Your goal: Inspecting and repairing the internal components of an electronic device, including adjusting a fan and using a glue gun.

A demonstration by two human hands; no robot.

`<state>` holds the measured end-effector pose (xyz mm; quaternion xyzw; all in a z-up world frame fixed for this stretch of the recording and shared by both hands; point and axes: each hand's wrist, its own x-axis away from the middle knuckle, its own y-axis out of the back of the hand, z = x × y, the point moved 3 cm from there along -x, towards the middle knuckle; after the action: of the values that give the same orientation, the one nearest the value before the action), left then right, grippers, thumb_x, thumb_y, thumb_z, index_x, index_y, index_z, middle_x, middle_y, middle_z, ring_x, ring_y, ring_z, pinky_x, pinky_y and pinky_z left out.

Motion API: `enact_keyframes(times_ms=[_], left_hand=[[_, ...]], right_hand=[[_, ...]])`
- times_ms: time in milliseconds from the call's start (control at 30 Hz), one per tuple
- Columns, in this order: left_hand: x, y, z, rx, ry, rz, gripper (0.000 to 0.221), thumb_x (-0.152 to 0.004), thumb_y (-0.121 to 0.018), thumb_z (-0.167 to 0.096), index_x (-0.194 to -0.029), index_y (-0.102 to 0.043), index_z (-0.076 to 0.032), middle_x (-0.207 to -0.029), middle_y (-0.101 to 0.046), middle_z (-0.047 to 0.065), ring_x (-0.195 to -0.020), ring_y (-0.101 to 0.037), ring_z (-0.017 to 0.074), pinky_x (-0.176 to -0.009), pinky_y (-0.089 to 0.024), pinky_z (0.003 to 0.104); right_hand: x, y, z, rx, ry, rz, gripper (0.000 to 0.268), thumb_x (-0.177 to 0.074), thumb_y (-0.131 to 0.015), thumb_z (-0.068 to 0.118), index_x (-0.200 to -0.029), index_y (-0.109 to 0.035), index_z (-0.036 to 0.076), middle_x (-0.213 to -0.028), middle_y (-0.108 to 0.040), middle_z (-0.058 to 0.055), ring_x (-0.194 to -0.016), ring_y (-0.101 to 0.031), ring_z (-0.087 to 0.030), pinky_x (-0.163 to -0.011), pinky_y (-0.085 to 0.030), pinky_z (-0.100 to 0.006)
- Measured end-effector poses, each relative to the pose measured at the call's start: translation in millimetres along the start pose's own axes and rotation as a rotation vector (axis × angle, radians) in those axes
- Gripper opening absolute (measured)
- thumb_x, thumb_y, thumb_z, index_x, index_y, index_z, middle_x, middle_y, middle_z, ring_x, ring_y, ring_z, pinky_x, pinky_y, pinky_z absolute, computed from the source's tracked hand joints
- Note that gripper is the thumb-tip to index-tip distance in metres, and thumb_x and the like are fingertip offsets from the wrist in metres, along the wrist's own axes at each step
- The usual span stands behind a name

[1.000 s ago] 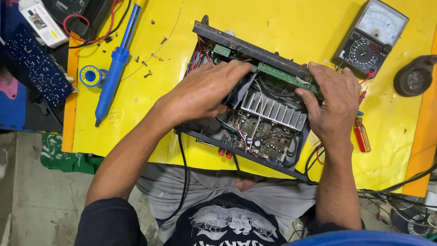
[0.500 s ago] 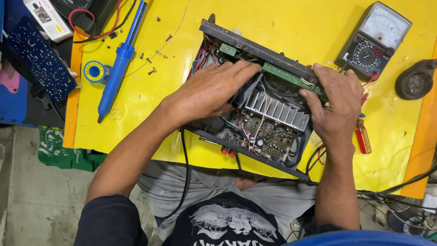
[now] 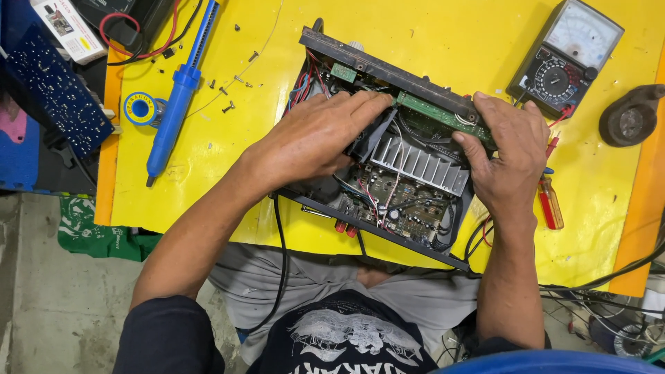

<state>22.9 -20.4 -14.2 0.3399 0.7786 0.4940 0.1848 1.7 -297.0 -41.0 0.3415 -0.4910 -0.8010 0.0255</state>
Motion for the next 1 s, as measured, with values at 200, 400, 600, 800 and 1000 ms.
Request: enact_keyframes(times_ms=[200, 400, 600, 800, 1000], left_hand=[[-5.1, 5.3, 2.6, 0.050, 0.022, 0.040, 0.102, -0.068, -0.091, -0.018, -0.151, -0.033, -0.006, -0.139, -0.054, 0.013, -0.121, -0.057, 0.0372, -0.090, -0.046, 0.059], [-2.1, 6.9, 3.4, 0.088, 0.000, 0.062, 0.104, -0.064, -0.094, -0.018, -0.148, -0.034, -0.002, -0.126, -0.053, 0.014, -0.110, -0.060, 0.0371, -0.077, -0.049, 0.053], [3.8, 10.9, 0.2, 0.121, 0.084, 0.135, 0.100, -0.066, -0.094, -0.024, -0.145, -0.037, -0.004, -0.122, -0.054, 0.013, -0.095, -0.062, 0.0395, -0.071, -0.049, 0.056], [7.1, 7.7, 0.5, 0.106, 0.100, 0.147, 0.101, -0.067, -0.095, -0.025, -0.145, -0.036, 0.000, -0.124, -0.051, 0.014, -0.100, -0.060, 0.0357, -0.075, -0.051, 0.052], [12.1, 12.0, -0.1, 0.142, 0.019, 0.067, 0.100, -0.064, -0.096, -0.020, -0.143, -0.037, 0.001, -0.133, -0.049, 0.017, -0.105, -0.058, 0.0359, -0.080, -0.049, 0.049]], right_hand=[[0.9, 0.0, 0.0, -0.014, -0.015, 0.012, 0.041, -0.110, -0.073, 0.027, -0.138, -0.069, -0.003, -0.133, -0.073, -0.021, -0.127, -0.066, -0.038, -0.113, -0.040, -0.063], [1.8, -0.9, -1.1, -0.027, -0.004, 0.007, 0.042, -0.110, -0.073, 0.027, -0.138, -0.069, -0.004, -0.133, -0.073, -0.022, -0.127, -0.067, -0.039, -0.113, -0.041, -0.064], [1.6, -0.6, -0.5, -0.033, -0.005, 0.006, 0.042, -0.111, -0.073, 0.026, -0.139, -0.068, -0.004, -0.133, -0.072, -0.022, -0.127, -0.066, -0.039, -0.113, -0.040, -0.065], [2.2, -1.2, -1.3, -0.032, -0.004, 0.006, 0.041, -0.110, -0.076, 0.023, -0.139, -0.069, -0.005, -0.133, -0.072, -0.022, -0.127, -0.066, -0.039, -0.113, -0.040, -0.064], [2.8, -1.4, -1.1, -0.050, -0.020, 0.006, 0.041, -0.112, -0.073, 0.026, -0.139, -0.069, -0.004, -0.134, -0.072, -0.022, -0.128, -0.066, -0.039, -0.116, -0.037, -0.063]])
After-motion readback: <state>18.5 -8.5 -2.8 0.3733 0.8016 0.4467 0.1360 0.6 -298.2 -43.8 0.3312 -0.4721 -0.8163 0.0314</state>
